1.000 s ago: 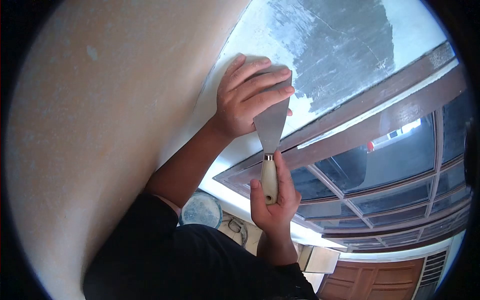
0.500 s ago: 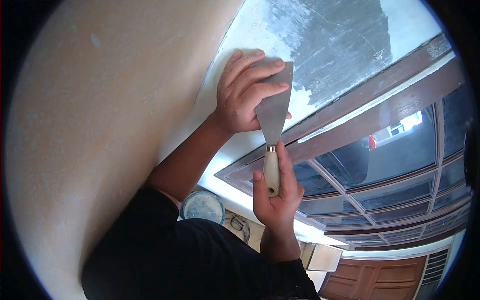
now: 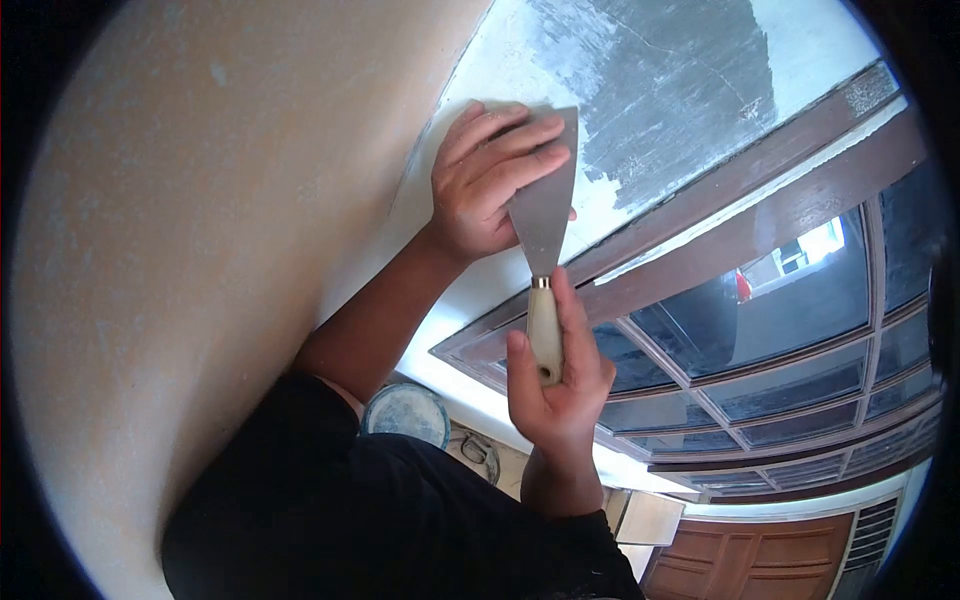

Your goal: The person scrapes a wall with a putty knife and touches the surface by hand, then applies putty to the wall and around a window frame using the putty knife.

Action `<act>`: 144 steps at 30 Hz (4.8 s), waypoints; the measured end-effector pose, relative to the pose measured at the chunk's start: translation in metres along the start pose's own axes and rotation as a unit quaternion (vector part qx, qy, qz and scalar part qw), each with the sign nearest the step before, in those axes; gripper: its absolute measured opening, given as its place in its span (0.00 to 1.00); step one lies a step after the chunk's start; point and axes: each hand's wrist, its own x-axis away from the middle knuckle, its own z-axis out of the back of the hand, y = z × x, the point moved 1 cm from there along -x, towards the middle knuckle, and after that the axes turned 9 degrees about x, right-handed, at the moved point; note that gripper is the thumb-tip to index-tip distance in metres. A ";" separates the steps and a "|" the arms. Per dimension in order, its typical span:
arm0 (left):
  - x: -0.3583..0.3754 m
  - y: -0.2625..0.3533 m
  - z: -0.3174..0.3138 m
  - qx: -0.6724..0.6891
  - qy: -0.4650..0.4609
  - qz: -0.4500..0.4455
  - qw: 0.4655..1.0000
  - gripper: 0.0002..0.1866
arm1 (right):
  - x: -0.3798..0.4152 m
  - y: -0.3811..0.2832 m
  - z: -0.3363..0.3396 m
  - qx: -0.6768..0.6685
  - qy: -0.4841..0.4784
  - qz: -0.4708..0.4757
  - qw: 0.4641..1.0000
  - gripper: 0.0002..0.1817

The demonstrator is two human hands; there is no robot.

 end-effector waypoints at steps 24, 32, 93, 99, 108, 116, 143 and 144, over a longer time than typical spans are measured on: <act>-0.002 -0.002 -0.004 -0.005 0.003 -0.025 1.000 0.22 | 0.007 -0.001 -0.004 -0.029 -0.004 -0.019 0.999 0.32; 0.002 -0.003 -0.006 -0.018 0.000 -0.020 1.000 0.21 | 0.003 -0.001 0.001 -0.020 -0.007 -0.001 1.000 0.32; 0.005 -0.003 -0.005 0.014 -0.002 -0.012 1.000 0.23 | 0.004 -0.009 0.004 -0.021 -0.019 0.025 0.999 0.32; 0.005 -0.003 -0.005 0.017 0.001 -0.015 1.000 0.22 | 0.003 -0.010 0.005 -0.031 -0.028 0.010 0.999 0.32; 0.004 -0.006 -0.005 0.015 0.007 -0.023 1.000 0.22 | 0.001 -0.010 0.005 -0.042 -0.022 0.026 0.999 0.32; 0.004 -0.006 -0.006 0.005 0.017 -0.019 1.000 0.21 | -0.002 -0.013 0.006 -0.043 -0.037 -0.001 0.998 0.31; 0.005 -0.006 -0.007 0.036 0.025 -0.007 0.999 0.21 | -0.004 -0.016 0.008 -0.040 -0.039 0.013 0.998 0.32; 0.005 -0.006 -0.007 0.034 0.026 -0.017 0.999 0.22 | -0.004 -0.018 0.008 -0.038 -0.034 0.013 0.999 0.32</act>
